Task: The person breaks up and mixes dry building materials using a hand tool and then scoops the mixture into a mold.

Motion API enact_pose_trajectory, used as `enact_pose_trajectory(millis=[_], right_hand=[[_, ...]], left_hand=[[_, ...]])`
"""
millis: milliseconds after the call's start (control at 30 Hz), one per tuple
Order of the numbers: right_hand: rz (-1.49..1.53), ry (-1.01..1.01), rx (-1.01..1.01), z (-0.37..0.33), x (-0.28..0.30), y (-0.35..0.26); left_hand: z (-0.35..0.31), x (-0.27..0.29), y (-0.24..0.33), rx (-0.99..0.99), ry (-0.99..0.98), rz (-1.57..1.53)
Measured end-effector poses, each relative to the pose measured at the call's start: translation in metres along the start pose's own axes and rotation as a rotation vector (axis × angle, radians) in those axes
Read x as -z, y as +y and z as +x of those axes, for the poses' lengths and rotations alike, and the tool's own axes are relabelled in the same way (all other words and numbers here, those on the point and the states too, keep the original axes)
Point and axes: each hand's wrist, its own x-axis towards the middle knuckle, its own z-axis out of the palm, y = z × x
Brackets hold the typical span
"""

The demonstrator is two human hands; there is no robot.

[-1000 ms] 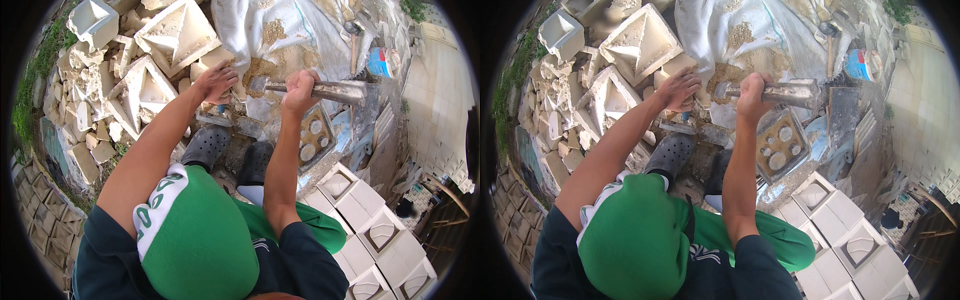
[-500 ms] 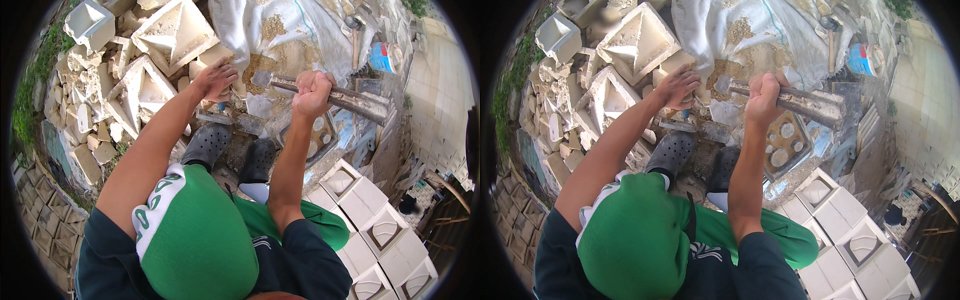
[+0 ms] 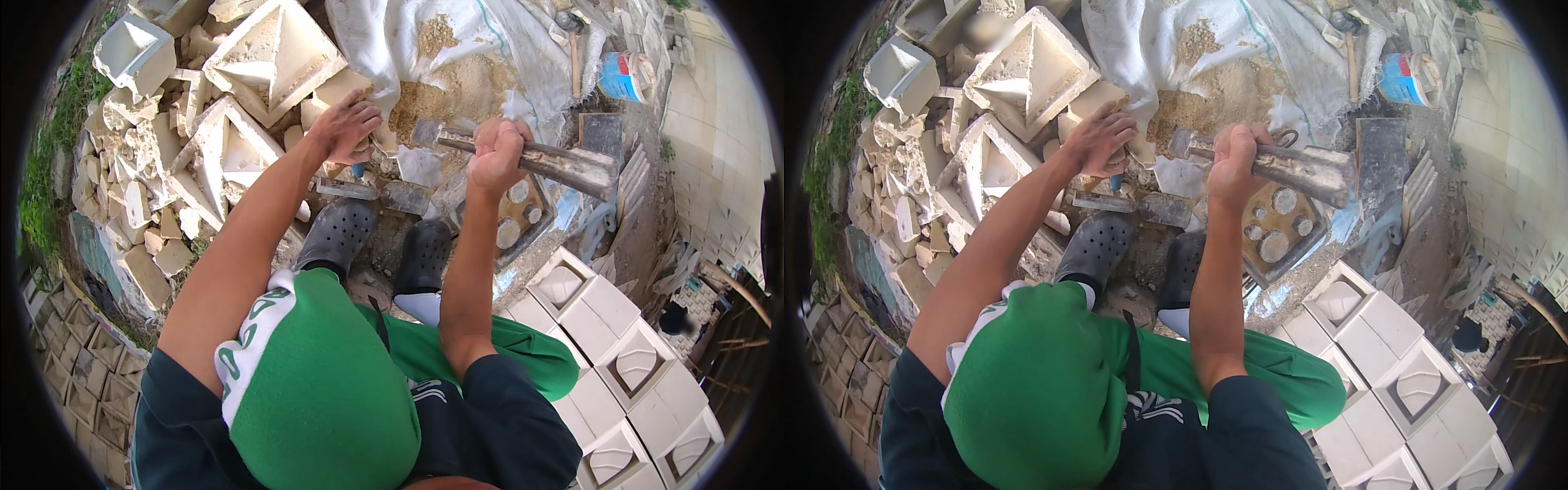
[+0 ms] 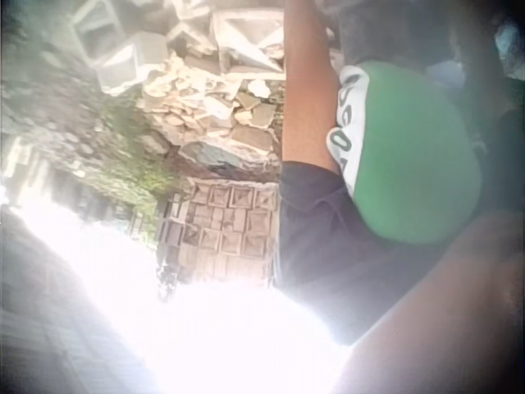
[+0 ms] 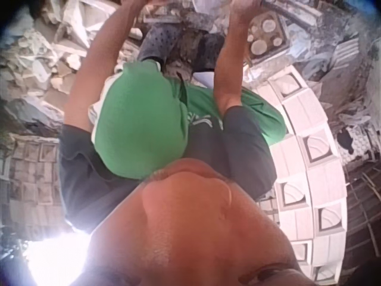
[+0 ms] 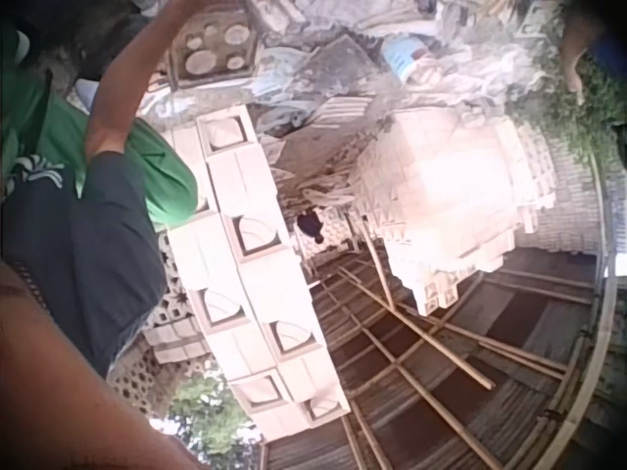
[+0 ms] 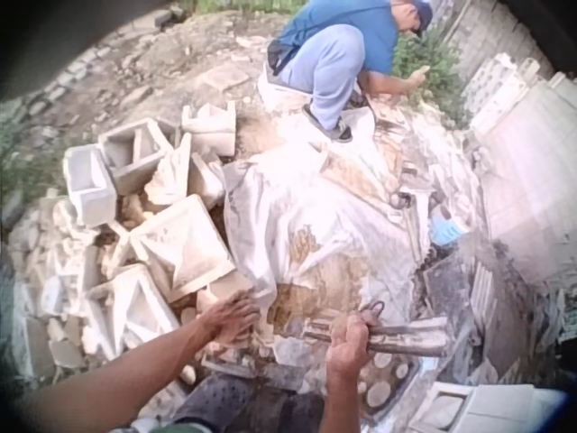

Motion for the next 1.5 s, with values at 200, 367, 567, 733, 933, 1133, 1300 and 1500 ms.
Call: enact_pose_trajectory(millis=[200, 367, 567, 733, 933, 1133, 1300, 1500], right_hand=[[-0.086, 0.017, -0.081, 0.0, 0.008, 0.013], [-0.026, 0.023, 0.016, 0.007, -0.005, -0.027], [-0.179, 0.076, -0.018, -0.005, 0.016, 0.037], [0.025, 0.063, 0.002, 0.003, 0.018, -0.019], [-0.107, 0.197, 0.091, -0.015, 0.029, 0.025], [-0.005, 0.127, -0.022, 0.001, 0.015, -0.011], [-0.014, 0.116, 0.144, -0.001, 0.01, 0.014], [-0.166, 0.028, 0.011, 0.023, -0.004, 0.02]], left_hand=[[-0.004, -0.01, -0.002, -0.003, 0.083, 0.009], [-0.006, -0.002, -0.002, 0.013, 0.065, -0.019], [0.001, -0.001, 0.002, -0.014, 0.043, 0.006], [-0.002, -0.006, 0.0, -0.001, 0.073, 0.002], [0.002, -0.002, 0.001, -0.005, 0.061, 0.015], [-0.006, -0.005, 0.001, -0.008, 0.068, 0.032], [0.0, 0.002, 0.0, -0.005, 0.046, 0.035], [-0.007, -0.012, 0.003, -0.007, 0.044, 0.002]])
